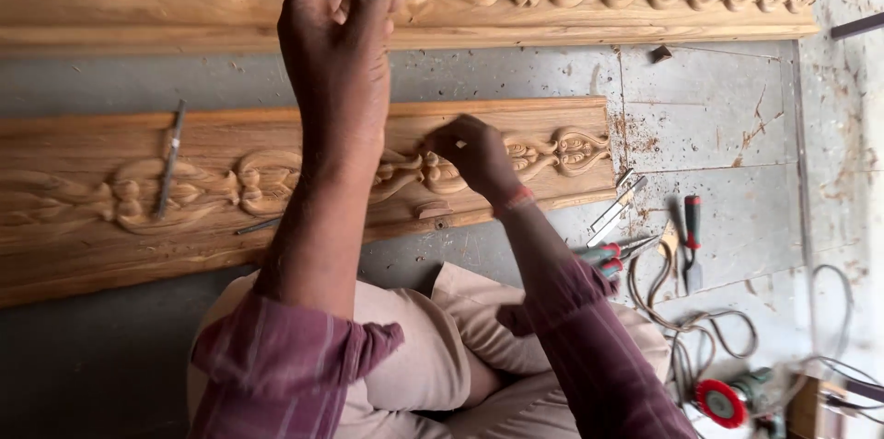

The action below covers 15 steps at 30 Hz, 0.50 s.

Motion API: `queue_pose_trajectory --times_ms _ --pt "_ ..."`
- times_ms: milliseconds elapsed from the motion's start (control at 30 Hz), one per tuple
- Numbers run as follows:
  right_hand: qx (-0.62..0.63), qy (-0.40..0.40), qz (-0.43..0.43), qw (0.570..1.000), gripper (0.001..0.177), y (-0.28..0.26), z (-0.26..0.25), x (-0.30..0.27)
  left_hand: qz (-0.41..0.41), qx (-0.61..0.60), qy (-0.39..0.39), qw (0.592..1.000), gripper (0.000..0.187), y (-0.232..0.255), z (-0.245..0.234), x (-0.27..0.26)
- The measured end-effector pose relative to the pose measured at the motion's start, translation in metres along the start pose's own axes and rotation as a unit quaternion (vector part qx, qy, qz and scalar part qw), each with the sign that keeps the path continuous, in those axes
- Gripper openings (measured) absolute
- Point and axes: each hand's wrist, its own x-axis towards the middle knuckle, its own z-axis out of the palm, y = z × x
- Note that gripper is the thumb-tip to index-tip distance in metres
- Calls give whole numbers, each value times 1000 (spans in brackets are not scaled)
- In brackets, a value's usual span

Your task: The person is carving intricate floral patterns into a long wooden plank using a chisel and a mallet. They are sitting on the floor and repeatedly striking the chisel to shape the wood, occasionally brushing away wood shavings with their hand.

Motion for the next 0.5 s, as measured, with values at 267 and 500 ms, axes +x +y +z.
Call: queue_pose_trajectory --times_ms 267,500 --pt "-216 -111 -133 961 24 32 1 46 -66 -96 17 993 25 8 10 -9" --pt "-238 -80 -212 945 27 39 10 33 -111 -112 -6 987 21 14 17 -17"
